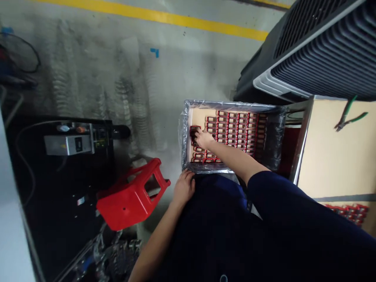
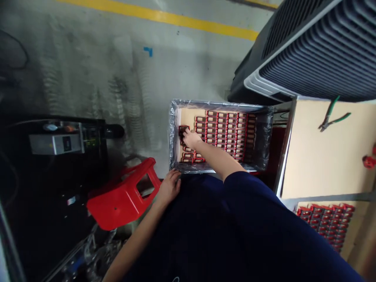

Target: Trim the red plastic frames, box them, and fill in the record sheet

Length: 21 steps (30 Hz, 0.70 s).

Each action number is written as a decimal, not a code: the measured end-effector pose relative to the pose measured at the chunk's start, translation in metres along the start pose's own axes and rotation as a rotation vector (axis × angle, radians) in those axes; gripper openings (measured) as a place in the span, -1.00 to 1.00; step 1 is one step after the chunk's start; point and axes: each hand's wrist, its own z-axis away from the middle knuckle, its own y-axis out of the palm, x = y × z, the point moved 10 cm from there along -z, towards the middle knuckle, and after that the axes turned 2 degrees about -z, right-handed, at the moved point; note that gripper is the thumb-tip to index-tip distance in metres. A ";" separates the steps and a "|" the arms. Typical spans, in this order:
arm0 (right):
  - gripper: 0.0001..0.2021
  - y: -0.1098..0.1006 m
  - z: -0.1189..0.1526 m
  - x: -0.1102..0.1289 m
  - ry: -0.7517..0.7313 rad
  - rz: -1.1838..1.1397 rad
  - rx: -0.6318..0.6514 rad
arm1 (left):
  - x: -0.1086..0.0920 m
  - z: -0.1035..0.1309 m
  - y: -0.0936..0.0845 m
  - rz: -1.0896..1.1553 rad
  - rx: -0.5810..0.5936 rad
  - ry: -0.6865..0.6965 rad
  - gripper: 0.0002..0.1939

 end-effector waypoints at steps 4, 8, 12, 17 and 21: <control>-0.66 0.007 0.008 -0.004 0.009 0.031 0.038 | 0.002 0.000 -0.004 0.098 -0.057 -0.020 -0.66; -0.67 0.004 0.016 -0.007 0.026 0.008 0.034 | -0.002 -0.009 -0.012 0.158 -0.068 -0.018 -0.70; -0.68 -0.011 0.023 -0.010 0.039 -0.031 -0.006 | -0.008 -0.038 -0.012 0.219 -0.055 -0.012 -0.69; -0.63 -0.033 0.020 -0.033 0.207 -0.035 -0.103 | -0.005 -0.114 0.006 0.293 -0.067 -0.103 -0.37; -0.61 -0.035 0.007 -0.053 0.326 -0.036 -0.079 | 0.010 -0.163 0.027 0.341 -0.090 -0.251 -0.14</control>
